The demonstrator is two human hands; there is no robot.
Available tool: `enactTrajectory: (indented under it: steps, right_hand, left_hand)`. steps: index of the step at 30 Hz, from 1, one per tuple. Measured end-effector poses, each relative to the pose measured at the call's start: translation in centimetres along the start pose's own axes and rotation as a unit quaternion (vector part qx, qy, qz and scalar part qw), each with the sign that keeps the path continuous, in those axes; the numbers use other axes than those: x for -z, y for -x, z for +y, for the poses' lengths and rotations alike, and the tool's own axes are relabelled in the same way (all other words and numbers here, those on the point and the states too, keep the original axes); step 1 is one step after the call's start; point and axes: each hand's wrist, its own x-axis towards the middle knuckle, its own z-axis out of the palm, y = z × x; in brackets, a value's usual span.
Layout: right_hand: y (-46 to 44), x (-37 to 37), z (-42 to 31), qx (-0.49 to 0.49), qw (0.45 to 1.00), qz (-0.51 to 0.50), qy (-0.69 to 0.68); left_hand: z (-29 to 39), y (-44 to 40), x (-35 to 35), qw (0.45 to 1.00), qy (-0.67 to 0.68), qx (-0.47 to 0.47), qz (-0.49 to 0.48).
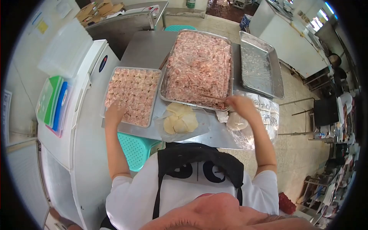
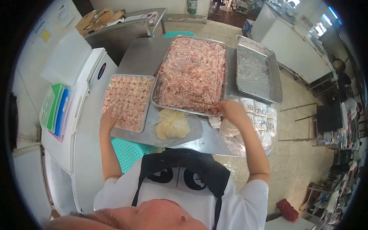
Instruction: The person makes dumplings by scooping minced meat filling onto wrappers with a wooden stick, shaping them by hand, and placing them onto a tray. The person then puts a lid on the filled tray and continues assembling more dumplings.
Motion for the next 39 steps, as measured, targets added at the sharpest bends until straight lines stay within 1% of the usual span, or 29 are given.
enactTrajectory:
  steps: [1,2,4,5,6,8,9,10,11,13,15,17,21,23,24,25,27,28,29,30,31,32,33,35,36,37,38,39]
  right_hand:
    - [-0.4,1.5,1.1,-0.002,0.998,0.010,0.061]
    - [-0.9,2.9,2.0,-0.003,0.992,0.019,0.122]
    - [-1.8,6.8,2.1,-0.036,0.978,0.018,0.206]
    - [-2.7,7.2,2.8,-0.039,0.978,0.018,0.206]
    - [-3.6,7.6,3.4,-0.035,0.974,0.040,0.220]
    - [-5.6,7.4,4.8,-0.033,0.969,0.062,0.236]
    - [-7.0,5.7,5.8,-0.024,0.956,0.093,0.276]
    - [-7.7,4.1,6.4,-0.015,0.941,0.123,0.315]
    - [-7.7,2.5,6.2,-0.016,0.940,0.123,0.316]
    - [-7.0,-0.1,4.7,0.019,0.931,0.106,0.350]
    - [-4.0,-0.7,2.4,0.028,0.944,0.094,0.315]
    - [-0.9,-0.6,1.2,0.026,0.958,0.059,0.279]
    - [2.4,-1.8,-1.0,0.037,0.958,0.036,0.281]
    - [2.7,-2.9,-1.9,0.103,0.965,0.002,0.240]
    - [2.5,-1.9,-2.6,0.111,0.960,0.004,0.258]
    - [2.0,-0.9,-2.5,0.111,0.959,0.003,0.261]
    - [0.4,1.0,-2.0,0.082,0.950,-0.009,0.302]
    - [-0.2,2.1,-1.6,0.104,0.940,0.006,0.324]
    - [-0.7,2.2,-1.6,0.104,0.941,0.005,0.323]
    - [-1.2,2.2,-1.7,0.082,0.943,0.000,0.323]
    - [-1.4,2.1,-2.0,0.059,0.944,-0.006,0.323]
    - [-1.0,0.7,-2.6,0.059,0.945,-0.007,0.323]
    - [-0.1,-1.7,-3.2,0.080,0.949,-0.018,0.304]
    - [0.2,-2.4,-3.2,0.105,0.952,-0.029,0.287]
    - [0.2,-1.3,-2.4,0.105,0.949,-0.002,0.297]
    - [0.3,0.0,-1.9,0.103,0.947,0.023,0.305]
    - [-0.2,2.4,-1.9,0.091,0.945,-0.008,0.315]
    - [-0.5,4.5,-2.3,0.074,0.947,-0.019,0.312]
  left_hand:
    - [2.8,0.9,0.3,0.994,0.085,-0.058,0.019]
    - [5.9,1.7,0.5,0.978,0.170,-0.115,0.038]
    - [11.8,3.4,0.4,0.959,0.218,-0.181,-0.019]
    - [13.8,3.8,-0.5,0.945,0.216,-0.245,-0.038]
    - [15.3,4.2,-1.7,0.926,0.213,-0.306,-0.056]
    - [17.0,4.5,-5.0,0.902,0.221,-0.357,-0.100]
    - [17.4,4.3,-6.7,0.901,0.222,-0.359,-0.099]
    - [17.7,4.2,-8.2,0.892,0.216,-0.375,-0.128]
    - [18.1,4.1,-9.0,0.882,0.209,-0.391,-0.157]
    - [19.3,4.7,-8.2,0.877,0.202,-0.409,-0.149]
    - [19.5,5.5,-8.0,0.873,0.199,-0.421,-0.143]
    - [19.2,6.4,-8.3,0.889,0.174,-0.406,-0.124]
    - [17.8,5.7,-10.0,0.875,0.197,-0.420,-0.135]
    - [17.1,4.9,-10.4,0.858,0.220,-0.434,-0.167]
    - [17.2,4.8,-10.1,0.857,0.221,-0.434,-0.166]
    - [17.5,4.8,-9.1,0.861,0.212,-0.433,-0.160]
    - [18.0,4.8,-7.1,0.865,0.204,-0.431,-0.157]
    - [18.2,4.7,-5.9,0.876,0.184,-0.420,-0.150]
    - [18.4,4.6,-5.4,0.887,0.163,-0.408,-0.142]
    - [18.5,4.6,-5.4,0.887,0.164,-0.407,-0.143]
    - [18.7,4.6,-5.5,0.898,0.145,-0.405,-0.091]
    - [18.7,4.6,-5.5,0.906,0.127,-0.401,-0.038]
    - [18.5,4.6,-5.8,0.906,0.127,-0.401,-0.038]
    - [17.8,4.7,-6.5,0.877,0.085,-0.458,-0.115]
    - [17.7,4.8,-6.5,0.879,0.086,-0.454,-0.115]
    - [17.5,5.0,-6.2,0.874,0.095,-0.449,-0.163]
    - [17.5,5.0,-5.9,0.865,0.103,-0.444,-0.209]
    - [17.6,4.8,-5.6,0.865,0.104,-0.443,-0.210]
